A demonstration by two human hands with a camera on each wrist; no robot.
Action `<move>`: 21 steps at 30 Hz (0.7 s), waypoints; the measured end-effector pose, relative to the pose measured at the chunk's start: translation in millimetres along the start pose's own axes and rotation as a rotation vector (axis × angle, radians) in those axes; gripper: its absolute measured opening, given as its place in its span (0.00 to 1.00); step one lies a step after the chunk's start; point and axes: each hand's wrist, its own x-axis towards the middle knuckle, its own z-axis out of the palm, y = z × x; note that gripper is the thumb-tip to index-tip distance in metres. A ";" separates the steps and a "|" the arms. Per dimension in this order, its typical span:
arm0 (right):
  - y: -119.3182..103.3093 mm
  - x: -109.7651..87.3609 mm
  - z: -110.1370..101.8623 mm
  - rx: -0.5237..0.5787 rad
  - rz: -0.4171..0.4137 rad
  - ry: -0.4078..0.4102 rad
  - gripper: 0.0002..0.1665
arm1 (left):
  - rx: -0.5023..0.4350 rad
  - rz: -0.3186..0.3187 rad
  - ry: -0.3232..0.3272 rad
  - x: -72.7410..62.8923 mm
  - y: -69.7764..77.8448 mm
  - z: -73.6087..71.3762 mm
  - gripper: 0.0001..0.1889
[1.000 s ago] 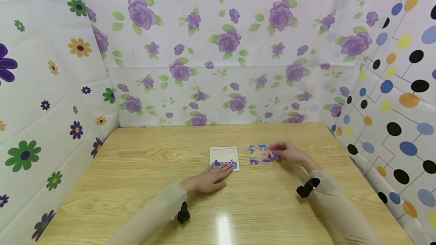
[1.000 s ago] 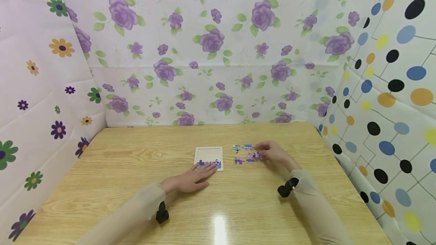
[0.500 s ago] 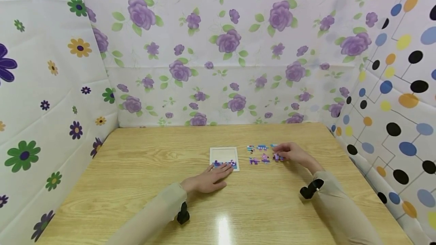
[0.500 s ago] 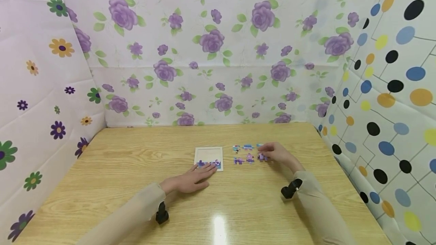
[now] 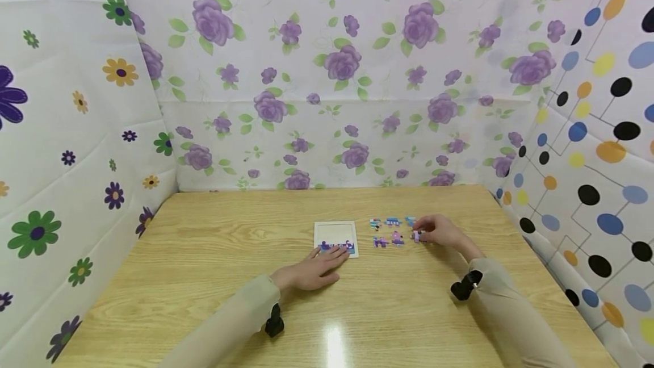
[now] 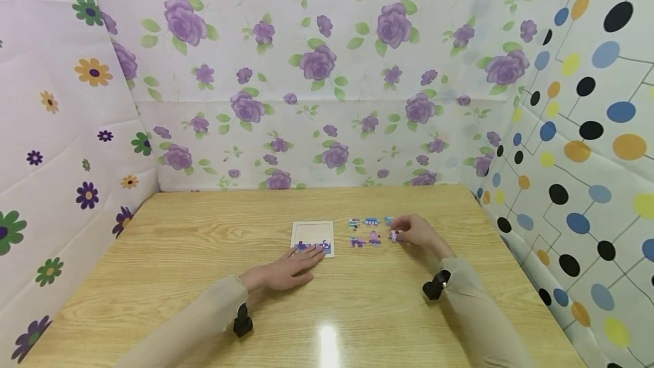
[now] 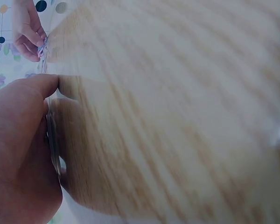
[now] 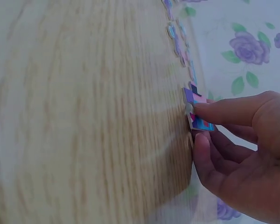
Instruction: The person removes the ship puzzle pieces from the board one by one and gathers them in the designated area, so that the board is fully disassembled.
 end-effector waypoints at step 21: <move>-1.6 0.8 2.4 -0.074 0.015 -0.025 0.18 | 0.008 0.008 0.014 -2.2 2.1 0.3 0.31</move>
